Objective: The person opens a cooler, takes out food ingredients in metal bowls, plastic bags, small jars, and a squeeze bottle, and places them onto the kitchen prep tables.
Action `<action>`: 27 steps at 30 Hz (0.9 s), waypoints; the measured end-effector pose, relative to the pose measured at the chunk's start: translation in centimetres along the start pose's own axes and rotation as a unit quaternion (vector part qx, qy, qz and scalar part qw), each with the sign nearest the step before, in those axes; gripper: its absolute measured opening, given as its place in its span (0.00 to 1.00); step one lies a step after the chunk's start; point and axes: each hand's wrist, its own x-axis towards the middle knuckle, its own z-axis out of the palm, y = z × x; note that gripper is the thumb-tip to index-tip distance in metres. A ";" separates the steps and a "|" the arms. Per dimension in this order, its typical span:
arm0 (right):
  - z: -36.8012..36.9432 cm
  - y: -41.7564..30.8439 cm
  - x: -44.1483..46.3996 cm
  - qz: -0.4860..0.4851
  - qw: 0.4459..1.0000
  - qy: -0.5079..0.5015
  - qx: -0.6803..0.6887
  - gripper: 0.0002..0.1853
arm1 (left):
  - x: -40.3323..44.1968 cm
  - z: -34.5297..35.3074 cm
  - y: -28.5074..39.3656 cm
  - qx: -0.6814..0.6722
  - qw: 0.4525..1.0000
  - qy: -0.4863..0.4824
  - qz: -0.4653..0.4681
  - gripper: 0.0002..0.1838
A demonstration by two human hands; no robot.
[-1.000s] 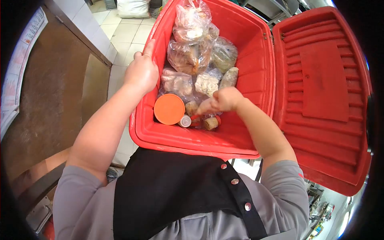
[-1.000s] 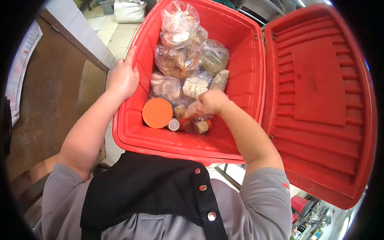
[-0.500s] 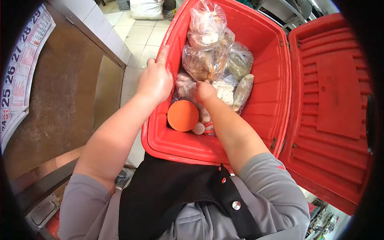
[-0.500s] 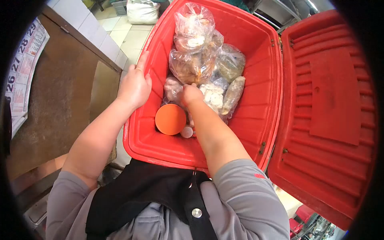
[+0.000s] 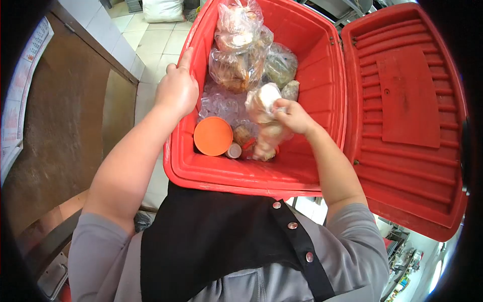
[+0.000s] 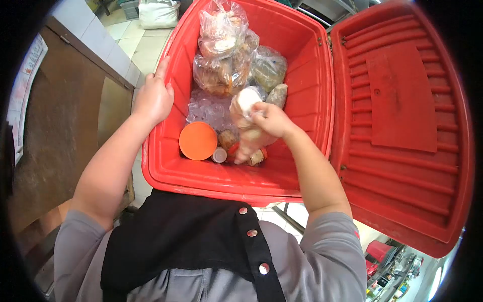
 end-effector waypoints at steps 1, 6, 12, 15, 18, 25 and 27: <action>-0.6 1.0 -0.6 0.015 1.000 -0.013 0.008 0.19 | 0.0 0.0 0.0 0.000 1.000 0.002 0.001 0.38; 0.8 -1.1 0.1 0.190 0.938 -0.011 -0.289 0.25 | 0.0 0.1 0.1 0.001 1.000 0.000 -0.005 0.37; 6.6 1.7 5.2 0.135 0.906 -0.047 -0.399 0.42 | 0.1 0.0 0.2 0.003 1.000 -0.009 -0.008 0.37; 7.5 1.8 7.8 0.186 0.899 -0.034 -0.395 0.46 | 0.1 -0.3 0.3 0.005 1.000 -0.011 -0.012 0.37; 8.2 1.2 9.0 0.214 0.892 -0.013 -0.397 0.45 | 0.2 0.0 0.0 0.001 1.000 -0.005 -0.006 0.37; 6.2 2.9 8.0 0.219 0.925 0.069 -0.303 0.38 | 0.3 0.2 -0.5 0.001 1.000 0.002 -0.001 0.37; 6.3 4.1 7.6 0.248 0.928 0.116 -0.253 0.36 | 0.0 0.6 -0.3 0.002 1.000 0.000 0.001 0.37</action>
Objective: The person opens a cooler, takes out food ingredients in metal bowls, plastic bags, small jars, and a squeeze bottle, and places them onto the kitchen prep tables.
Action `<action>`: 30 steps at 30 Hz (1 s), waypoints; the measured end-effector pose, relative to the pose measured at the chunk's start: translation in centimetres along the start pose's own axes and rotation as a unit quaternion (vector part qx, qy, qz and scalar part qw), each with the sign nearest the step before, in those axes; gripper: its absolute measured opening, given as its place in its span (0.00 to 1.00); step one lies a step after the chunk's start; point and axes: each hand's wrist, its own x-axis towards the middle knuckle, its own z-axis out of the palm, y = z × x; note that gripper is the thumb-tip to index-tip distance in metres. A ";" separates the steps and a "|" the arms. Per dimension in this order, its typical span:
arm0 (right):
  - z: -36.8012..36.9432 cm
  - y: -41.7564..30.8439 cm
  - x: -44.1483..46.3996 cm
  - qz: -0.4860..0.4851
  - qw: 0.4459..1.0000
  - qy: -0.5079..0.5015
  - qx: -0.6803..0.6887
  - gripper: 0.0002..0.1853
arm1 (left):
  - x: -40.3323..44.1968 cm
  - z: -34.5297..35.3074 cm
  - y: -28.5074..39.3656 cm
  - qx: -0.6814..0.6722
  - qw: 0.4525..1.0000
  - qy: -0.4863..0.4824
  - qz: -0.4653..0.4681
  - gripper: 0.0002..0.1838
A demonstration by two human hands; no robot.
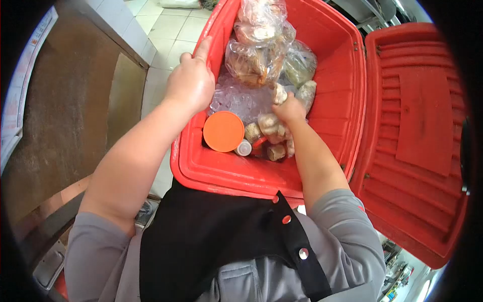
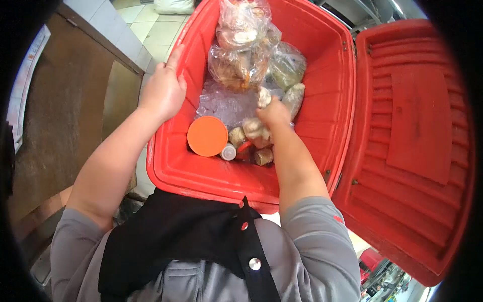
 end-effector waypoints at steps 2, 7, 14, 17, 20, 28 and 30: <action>0.0 0.5 0.7 -0.002 0.999 0.012 0.030 0.35 | 0.1 -0.3 0.3 0.004 1.000 0.003 -0.001 0.37; -1.4 4.2 -0.1 0.015 0.979 0.020 0.202 0.34 | 0.2 -0.1 0.1 0.015 1.000 0.003 0.002 0.37; -14.3 5.3 -12.1 -0.134 0.892 0.059 0.429 0.27 | 0.3 0.0 0.1 -0.001 1.000 0.003 0.005 0.38; -19.7 6.1 -21.7 -0.183 0.837 0.053 0.513 0.26 | 1.2 1.3 -1.3 -0.046 0.996 0.015 0.081 0.38; -22.5 8.2 -30.5 -0.193 0.859 0.111 0.461 0.24 | 2.0 1.6 -2.6 -0.018 0.990 0.026 0.137 0.39; -18.2 21.0 -48.8 -0.003 0.804 0.180 0.566 0.27 | 2.1 1.7 -2.3 0.036 0.994 0.027 0.104 0.38; -16.2 26.2 -51.7 0.107 0.817 0.194 0.532 0.28 | 1.8 1.6 -2.1 0.043 0.992 0.033 0.112 0.39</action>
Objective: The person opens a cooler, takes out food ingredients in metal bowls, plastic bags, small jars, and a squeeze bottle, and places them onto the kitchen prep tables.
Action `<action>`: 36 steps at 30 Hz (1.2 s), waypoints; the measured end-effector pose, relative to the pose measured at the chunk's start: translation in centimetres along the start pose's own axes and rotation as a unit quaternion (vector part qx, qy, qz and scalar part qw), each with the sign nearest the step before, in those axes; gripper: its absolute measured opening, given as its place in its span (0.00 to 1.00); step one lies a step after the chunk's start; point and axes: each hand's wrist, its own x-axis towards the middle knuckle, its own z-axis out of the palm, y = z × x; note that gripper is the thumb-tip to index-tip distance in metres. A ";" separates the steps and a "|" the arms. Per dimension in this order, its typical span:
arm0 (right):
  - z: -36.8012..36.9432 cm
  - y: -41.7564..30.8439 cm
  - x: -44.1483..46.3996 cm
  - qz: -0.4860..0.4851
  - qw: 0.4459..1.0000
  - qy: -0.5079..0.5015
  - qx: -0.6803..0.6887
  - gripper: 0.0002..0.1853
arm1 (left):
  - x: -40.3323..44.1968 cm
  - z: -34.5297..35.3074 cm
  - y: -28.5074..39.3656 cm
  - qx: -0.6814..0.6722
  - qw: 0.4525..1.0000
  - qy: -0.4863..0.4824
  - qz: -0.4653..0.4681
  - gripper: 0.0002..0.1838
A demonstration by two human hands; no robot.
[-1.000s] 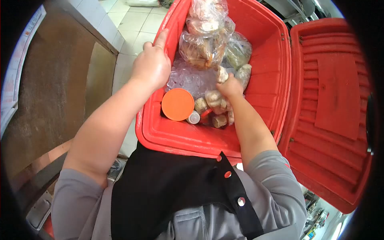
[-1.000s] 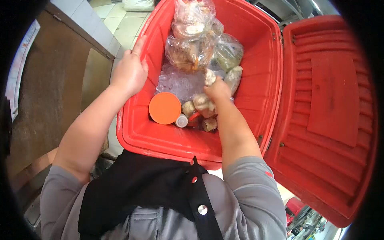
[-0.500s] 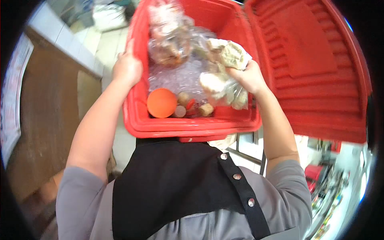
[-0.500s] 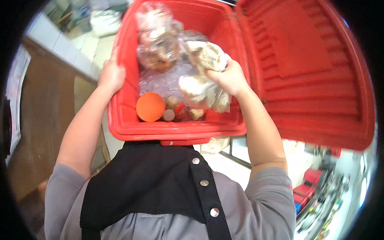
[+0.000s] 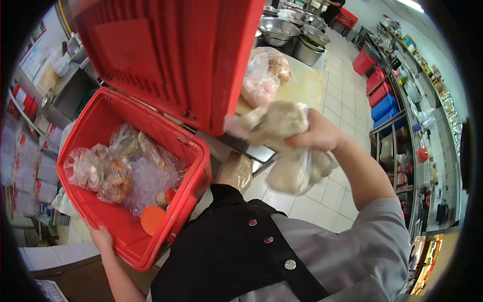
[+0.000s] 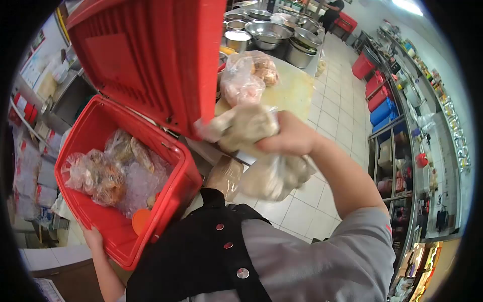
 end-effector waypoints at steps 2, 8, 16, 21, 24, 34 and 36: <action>-4.9 2.9 0.1 0.047 0.994 0.078 -0.052 0.28 | 0.1 0.1 0.3 0.005 1.000 -0.001 -0.008 0.40; -18.9 7.4 10.0 0.074 0.880 0.329 -0.334 0.30 | 0.0 0.3 -0.2 -0.021 0.999 0.016 0.018 0.40; -22.8 14.4 26.6 0.154 0.793 0.392 -0.440 0.29 | 0.3 0.0 -0.7 0.003 1.000 0.009 0.006 0.40; -21.2 15.2 30.8 0.220 0.770 0.277 -0.531 0.24 | 0.8 1.0 -1.7 -0.019 0.991 0.060 0.115 0.42; -23.7 15.6 33.5 0.138 0.781 0.165 -0.586 0.28 | -0.4 -1.2 2.8 0.017 0.999 -0.011 -0.028 0.41; -27.0 20.3 34.0 -0.079 0.752 0.170 -0.632 0.25 | 1.0 -1.5 3.8 0.122 0.987 -0.007 -0.108 0.37; -25.5 20.8 32.4 -0.217 0.753 0.201 -0.588 0.25 | 0.2 -0.8 3.8 0.168 0.981 0.018 -0.095 0.35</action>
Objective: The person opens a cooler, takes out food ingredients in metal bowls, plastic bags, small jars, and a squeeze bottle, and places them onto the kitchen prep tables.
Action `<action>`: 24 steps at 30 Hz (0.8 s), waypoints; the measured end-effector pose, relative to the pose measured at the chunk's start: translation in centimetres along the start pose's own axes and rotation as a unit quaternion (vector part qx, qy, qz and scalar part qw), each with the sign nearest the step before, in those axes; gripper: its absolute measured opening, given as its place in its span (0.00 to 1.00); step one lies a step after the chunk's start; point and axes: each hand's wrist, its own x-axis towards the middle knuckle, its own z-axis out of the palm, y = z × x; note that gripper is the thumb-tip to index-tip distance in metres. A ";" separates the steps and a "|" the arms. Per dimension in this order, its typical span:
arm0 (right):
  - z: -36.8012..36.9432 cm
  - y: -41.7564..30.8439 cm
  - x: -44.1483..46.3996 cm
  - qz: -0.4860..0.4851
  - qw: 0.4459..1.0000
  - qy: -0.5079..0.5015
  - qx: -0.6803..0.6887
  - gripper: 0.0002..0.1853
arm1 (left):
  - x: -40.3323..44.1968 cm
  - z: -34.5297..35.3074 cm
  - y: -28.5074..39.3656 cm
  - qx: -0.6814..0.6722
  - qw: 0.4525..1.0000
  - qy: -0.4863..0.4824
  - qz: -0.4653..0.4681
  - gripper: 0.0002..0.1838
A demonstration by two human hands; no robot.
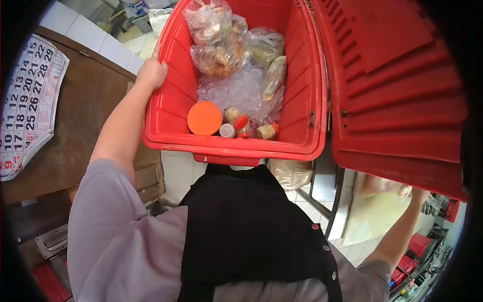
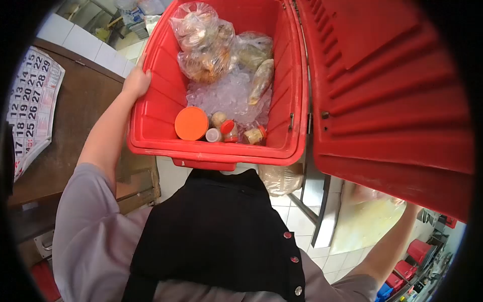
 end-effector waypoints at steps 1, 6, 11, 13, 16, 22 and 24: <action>-0.4 -1.6 -1.2 -0.026 0.998 0.050 0.031 0.24 | 0.0 0.2 0.3 0.032 0.999 0.038 0.014 0.33; -8.3 -19.4 -8.3 0.112 0.986 0.065 0.103 0.19 | -1.6 2.6 6.7 0.023 0.948 0.041 0.314 0.31; -15.4 -29.9 -13.7 0.191 0.936 -0.090 0.283 0.12 | 0.1 19.5 5.5 0.190 0.776 -0.440 0.410 0.33; -17.8 -32.9 -14.8 0.200 0.916 -0.163 0.306 0.12 | 1.6 22.2 3.5 0.194 0.775 -0.441 0.410 0.24; -18.6 -36.8 -16.4 0.199 0.850 -0.238 0.425 0.10 | 1.7 22.4 3.0 0.175 0.806 -0.422 0.377 0.15; -17.5 -51.8 -9.3 0.022 0.764 -0.292 0.575 0.06 | 1.2 21.1 3.7 0.161 0.809 -0.435 0.360 0.16; -15.3 -56.6 -5.4 -0.041 0.790 -0.343 0.506 0.07 | 1.1 21.7 3.3 0.150 0.817 -0.421 0.364 0.16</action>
